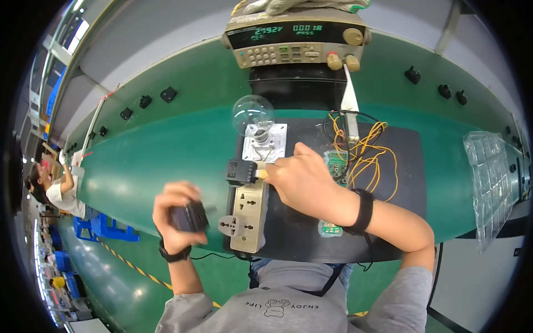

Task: The person tests power adapters by plugging them into a power strip, connecting a cable, and checking the display on a testing device. After each test, they unplug the cable and the adapter, placing it on the green workbench.

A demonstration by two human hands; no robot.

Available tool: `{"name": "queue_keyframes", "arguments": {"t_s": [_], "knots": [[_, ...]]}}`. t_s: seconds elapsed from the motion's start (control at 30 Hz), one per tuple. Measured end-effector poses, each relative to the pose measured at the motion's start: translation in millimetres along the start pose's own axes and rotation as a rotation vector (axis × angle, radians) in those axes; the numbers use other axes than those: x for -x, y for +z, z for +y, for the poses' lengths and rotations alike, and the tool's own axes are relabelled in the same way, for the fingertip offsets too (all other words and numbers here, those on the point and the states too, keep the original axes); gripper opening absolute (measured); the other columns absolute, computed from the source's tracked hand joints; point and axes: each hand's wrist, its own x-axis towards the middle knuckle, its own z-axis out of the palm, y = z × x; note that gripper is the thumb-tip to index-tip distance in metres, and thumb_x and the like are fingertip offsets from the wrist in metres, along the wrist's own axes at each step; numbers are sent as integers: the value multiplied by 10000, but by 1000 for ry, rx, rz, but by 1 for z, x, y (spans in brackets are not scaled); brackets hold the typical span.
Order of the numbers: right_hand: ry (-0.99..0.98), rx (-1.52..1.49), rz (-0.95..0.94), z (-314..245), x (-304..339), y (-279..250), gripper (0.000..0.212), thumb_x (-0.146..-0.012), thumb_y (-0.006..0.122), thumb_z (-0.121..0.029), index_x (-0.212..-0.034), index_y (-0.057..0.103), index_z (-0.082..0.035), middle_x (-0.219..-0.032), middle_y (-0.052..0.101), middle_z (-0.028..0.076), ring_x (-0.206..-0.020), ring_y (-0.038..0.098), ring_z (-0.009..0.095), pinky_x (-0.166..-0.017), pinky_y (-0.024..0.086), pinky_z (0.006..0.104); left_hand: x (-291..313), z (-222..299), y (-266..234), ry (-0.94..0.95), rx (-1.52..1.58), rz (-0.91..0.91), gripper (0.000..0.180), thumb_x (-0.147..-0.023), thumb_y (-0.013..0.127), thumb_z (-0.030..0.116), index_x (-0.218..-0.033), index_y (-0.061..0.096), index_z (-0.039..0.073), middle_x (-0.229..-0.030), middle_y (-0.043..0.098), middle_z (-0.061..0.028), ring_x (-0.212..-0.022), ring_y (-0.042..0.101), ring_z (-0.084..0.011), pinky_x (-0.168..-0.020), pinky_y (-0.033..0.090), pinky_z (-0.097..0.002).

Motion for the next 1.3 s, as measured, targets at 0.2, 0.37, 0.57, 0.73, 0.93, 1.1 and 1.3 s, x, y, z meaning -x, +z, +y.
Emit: {"name": "queue_keyframes", "arguments": {"t_s": [0.2,0.37,0.57,0.73,0.93,1.1,1.3], "knots": [[3,45,78,20,9,-17,269,-788,647,-284,-915,656,-46,-682,593,47,-663,544,176,-688,367,308,-22,-115,-24,-386,-428,494,484,-700,762,224,-1116,554,88,-1090,391,-79,-992,446,-205,-835,413,-325],[360,327,172,104,31,-69,181,-765,651,-235,-765,673,-56,-639,614,80,-615,576,254,-662,389,356,-42,-181,-37,-495,-619,663,420,-772,725,216,-1122,566,46,-949,464,-44,-786,452,-119,-717,411,-246],[1023,370,170,302,71,-87,697,-702,736,-316,-1268,448,-27,-1258,490,168,-1162,473,314,-942,410,374,-77,-209,-22,-408,-426,683,397,-783,716,179,-1102,563,0,-713,463,41,-615,388,-56,-571,361,-194],[1257,224,237,426,124,-77,984,-593,808,-397,-1386,304,-105,-1341,437,120,-1251,398,280,-1001,308,485,-96,-227,-8,-484,-396,659,498,-780,717,176,-1224,521,64,-663,514,22,-604,464,-55,-577,404,-200],[1277,178,311,377,65,-71,539,-611,763,-314,-1052,597,-51,-1091,619,111,-1040,565,270,-930,360,460,-86,-213,-15,-542,-506,696,665,-781,711,257,-1310,384,22,-823,602,-44,-683,540,-105,-667,452,-250],[1014,-44,646,336,88,-79,511,-677,720,-223,-1087,529,16,-996,607,139,-900,596,210,-775,464,300,-92,-225,-10,-460,-380,686,627,-777,703,284,-1269,413,24,-858,564,-43,-685,530,-120,-664,455,-272],[606,-552,701,154,68,-81,505,-751,675,-49,-1188,423,-14,-1033,503,76,-908,554,157,-699,474,245,-69,-222,-25,-413,-332,775,566,-782,689,235,-1243,435,24,-865,563,-45,-700,525,-112,-650,450,-267]]}}
